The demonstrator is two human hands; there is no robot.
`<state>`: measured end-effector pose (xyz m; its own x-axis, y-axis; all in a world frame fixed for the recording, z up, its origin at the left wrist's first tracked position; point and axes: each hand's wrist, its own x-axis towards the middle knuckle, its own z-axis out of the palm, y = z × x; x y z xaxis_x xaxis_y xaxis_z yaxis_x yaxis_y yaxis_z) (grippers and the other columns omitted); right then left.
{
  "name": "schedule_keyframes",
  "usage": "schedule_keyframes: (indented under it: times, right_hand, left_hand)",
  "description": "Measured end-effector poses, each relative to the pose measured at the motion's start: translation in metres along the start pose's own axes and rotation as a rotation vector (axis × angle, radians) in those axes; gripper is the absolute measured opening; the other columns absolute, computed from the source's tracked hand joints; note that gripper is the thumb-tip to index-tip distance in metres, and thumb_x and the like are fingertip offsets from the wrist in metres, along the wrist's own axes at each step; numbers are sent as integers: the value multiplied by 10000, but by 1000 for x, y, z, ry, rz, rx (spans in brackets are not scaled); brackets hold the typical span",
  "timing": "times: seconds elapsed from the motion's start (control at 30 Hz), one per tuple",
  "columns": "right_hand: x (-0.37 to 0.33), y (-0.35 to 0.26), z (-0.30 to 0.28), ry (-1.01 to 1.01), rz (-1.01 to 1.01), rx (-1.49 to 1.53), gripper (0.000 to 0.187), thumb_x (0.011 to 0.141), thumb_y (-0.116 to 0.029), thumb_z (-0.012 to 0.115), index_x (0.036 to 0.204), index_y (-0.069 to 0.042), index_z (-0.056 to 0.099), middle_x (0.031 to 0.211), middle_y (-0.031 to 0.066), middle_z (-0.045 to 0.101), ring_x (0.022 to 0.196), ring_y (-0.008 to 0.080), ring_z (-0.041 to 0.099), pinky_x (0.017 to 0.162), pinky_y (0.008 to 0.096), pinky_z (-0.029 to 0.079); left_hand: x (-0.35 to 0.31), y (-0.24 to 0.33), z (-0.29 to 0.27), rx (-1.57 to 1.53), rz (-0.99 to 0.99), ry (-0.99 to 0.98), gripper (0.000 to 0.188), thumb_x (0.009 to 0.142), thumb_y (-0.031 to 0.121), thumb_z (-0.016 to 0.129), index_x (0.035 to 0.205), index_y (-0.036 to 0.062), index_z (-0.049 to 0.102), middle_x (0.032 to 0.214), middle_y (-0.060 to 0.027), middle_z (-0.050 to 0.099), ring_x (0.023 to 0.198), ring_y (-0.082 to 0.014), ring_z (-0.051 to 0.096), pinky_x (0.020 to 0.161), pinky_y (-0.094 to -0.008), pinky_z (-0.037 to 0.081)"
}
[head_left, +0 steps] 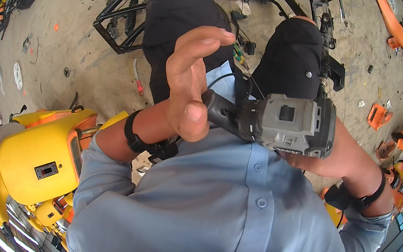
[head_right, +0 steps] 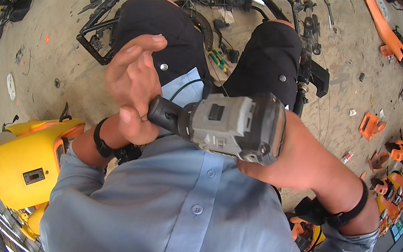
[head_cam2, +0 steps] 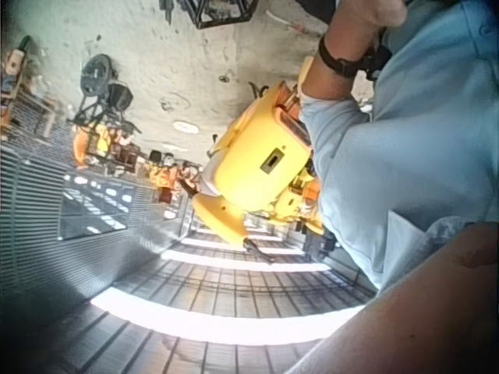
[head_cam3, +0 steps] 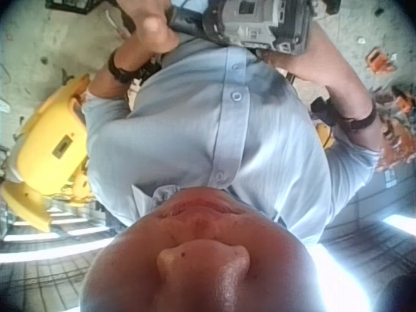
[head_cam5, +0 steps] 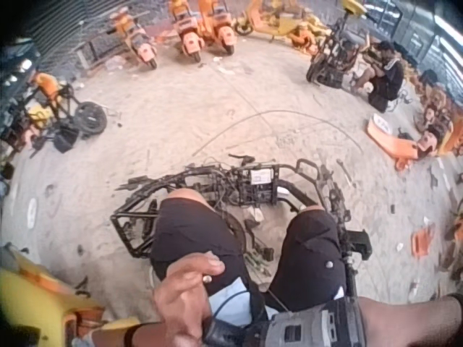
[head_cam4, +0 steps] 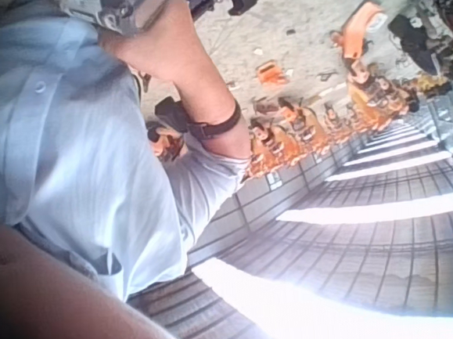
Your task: The person uses a power drill to unscrew a component from a bicycle handlebar and then slides the grip off the end of the bar.
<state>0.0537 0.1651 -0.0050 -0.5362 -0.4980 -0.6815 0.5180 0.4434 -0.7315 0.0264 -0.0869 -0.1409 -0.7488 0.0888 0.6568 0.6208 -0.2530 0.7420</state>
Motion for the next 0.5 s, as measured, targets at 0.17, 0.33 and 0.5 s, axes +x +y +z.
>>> schedule_keyframes:
  times: [0.17,0.33,0.5]
  right_hand:
    - [15,-55,-19,-46,155,-404,551,657,-53,792,1188,-42,647,1026,114,728,935,223,704,862,353,542]
    - [38,-120,-20,-195,226,-834,582,641,-63,805,1199,-46,644,1046,121,726,963,237,709,879,362,543]
    - [57,-137,-23,-245,133,-997,584,634,-67,807,1195,-45,643,1043,119,723,961,240,706,876,365,542]
  left_hand:
    - [4,3,0,23,-30,-12,695,1004,502,439,1429,-39,341,1349,-256,450,1221,-334,509,1060,-461,368]
    - [7,14,-5,115,-49,-36,737,1001,547,457,1445,-26,325,1349,-264,454,1230,-343,507,1065,-467,382]
    - [26,36,-6,82,-126,-87,1084,742,672,760,1480,-7,348,1397,-282,468,1219,-352,560,1026,-457,458]
